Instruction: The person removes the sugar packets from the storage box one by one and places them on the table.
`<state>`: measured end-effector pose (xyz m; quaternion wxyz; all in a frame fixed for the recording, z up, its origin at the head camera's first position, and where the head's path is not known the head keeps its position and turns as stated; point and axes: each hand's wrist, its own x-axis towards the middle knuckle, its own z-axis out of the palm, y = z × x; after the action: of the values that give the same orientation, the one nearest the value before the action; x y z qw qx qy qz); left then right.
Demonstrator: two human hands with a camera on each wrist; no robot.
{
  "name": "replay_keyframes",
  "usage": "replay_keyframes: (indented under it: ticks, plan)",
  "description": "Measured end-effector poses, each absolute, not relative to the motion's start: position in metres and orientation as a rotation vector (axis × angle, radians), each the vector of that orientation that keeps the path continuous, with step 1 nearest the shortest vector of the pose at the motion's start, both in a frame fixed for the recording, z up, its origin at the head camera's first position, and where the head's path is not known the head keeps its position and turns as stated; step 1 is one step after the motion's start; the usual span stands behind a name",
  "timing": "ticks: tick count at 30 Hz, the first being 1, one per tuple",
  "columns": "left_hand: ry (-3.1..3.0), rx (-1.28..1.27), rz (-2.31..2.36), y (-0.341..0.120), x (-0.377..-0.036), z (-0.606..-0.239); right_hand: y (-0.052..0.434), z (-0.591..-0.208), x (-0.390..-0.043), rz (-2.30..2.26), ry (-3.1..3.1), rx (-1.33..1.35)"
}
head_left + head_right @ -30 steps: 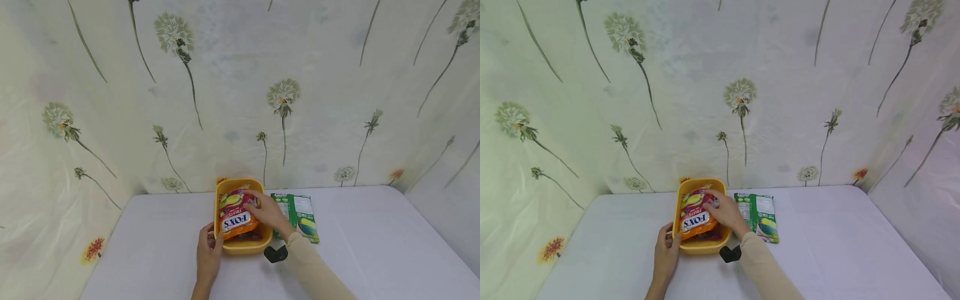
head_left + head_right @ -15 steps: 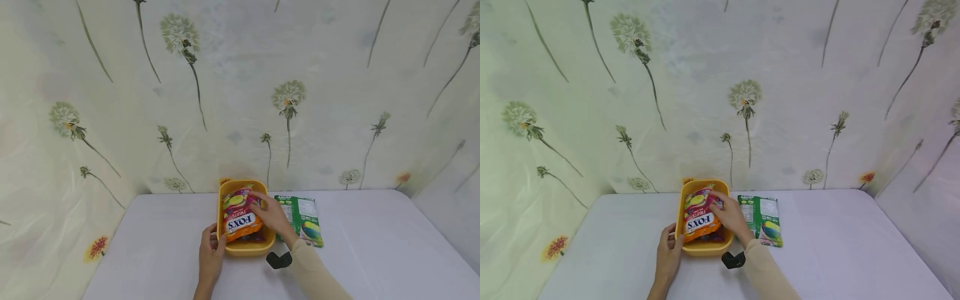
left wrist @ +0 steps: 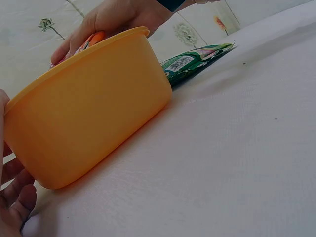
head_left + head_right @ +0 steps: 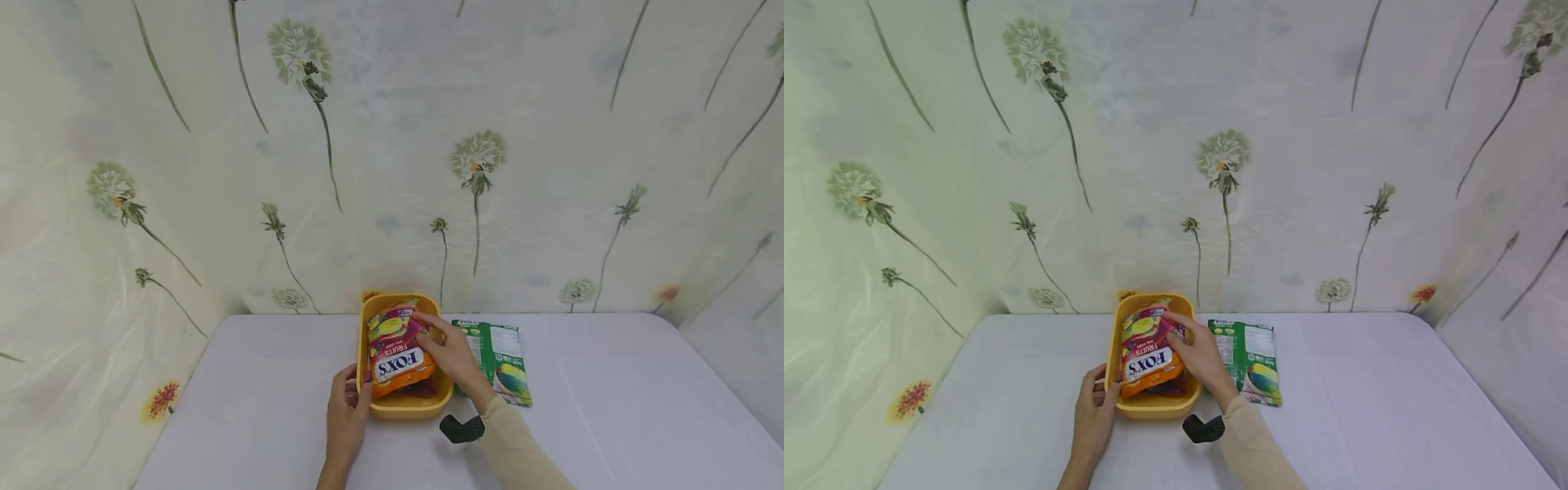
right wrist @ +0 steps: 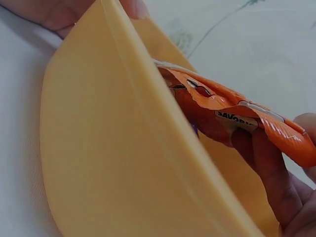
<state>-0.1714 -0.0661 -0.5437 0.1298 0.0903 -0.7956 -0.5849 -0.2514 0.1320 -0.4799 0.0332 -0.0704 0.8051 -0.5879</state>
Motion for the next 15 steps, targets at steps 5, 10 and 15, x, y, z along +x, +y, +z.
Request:
replay_keyframes:
  ticks: [5, 10, 15]
  plan:
    - [-2.327, 0.277, -1.703, -0.0649, -0.1717, -0.5449, 0.1353, -0.4796, -0.2492, -1.845, 2.454, -0.229]
    - [-2.319, 0.265, -1.698, -0.0651, -0.1722, -0.5452, 0.1389, -0.4798, -0.2473, -1.857, 2.454, -0.223]
    - [-2.326, 0.262, -1.674, -0.0659, -0.1725, -0.5455, 0.1419, -0.4788, -0.2456, -1.838, 2.461, -0.175]
